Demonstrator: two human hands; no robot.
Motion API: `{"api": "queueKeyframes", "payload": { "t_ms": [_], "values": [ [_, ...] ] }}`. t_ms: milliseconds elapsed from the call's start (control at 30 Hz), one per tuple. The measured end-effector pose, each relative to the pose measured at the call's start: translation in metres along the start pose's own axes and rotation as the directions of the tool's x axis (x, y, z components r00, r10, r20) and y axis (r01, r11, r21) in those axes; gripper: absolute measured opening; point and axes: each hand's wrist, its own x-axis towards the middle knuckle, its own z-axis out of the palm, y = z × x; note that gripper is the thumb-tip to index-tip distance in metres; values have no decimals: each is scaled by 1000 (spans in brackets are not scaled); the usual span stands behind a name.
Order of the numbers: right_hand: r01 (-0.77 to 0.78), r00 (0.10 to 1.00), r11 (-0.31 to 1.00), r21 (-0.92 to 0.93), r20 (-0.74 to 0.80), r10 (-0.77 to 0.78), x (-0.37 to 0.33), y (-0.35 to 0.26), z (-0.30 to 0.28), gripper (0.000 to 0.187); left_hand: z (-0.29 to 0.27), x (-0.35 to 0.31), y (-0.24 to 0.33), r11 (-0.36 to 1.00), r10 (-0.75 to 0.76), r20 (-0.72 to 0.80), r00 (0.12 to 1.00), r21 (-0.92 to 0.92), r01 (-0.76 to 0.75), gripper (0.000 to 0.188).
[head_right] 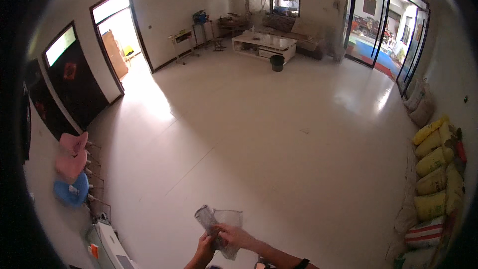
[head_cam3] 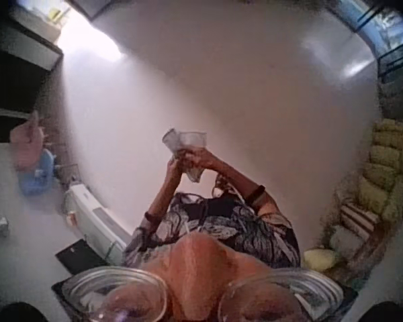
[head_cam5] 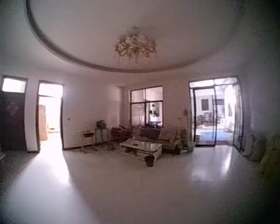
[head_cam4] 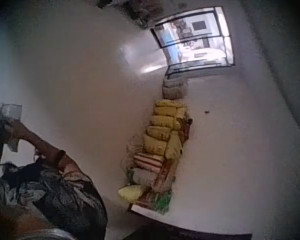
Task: The recorder takes parts out of a desk drawer and assembles a small white plastic stool in an outdoor courtyard area.
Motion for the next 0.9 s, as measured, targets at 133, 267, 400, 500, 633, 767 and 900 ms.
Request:
{"api": "queueKeyframes", "payload": {
  "t_ms": [133,267,400,500,633,767,900],
  "values": [
    [-40,930,995,-94,-368,3,-16,-29,-117,41,80,94,25,968,-2,116,993,249,-28,34],
    [-22,804,997,80,-591,66,-3,-39,-223,44,150,186,49,879,-86,196,977,477,-19,36],
    [-326,740,944,-45,-634,225,-4,-42,-343,43,235,304,54,766,-245,336,909,643,-31,37],
    [-213,595,975,-69,-800,73,-17,-18,-427,39,320,373,49,787,-276,480,833,610,-91,40],
    [81,448,987,137,-890,87,-51,-35,-526,35,410,471,36,755,-405,628,664,639,-144,39],
    [376,256,878,296,-944,209,-77,-27,-652,44,502,585,15,801,-496,595,633,595,69,54],
    [687,171,639,346,-932,321,-133,23,-803,52,642,658,38,882,-423,570,704,436,177,56]
  ]
}}
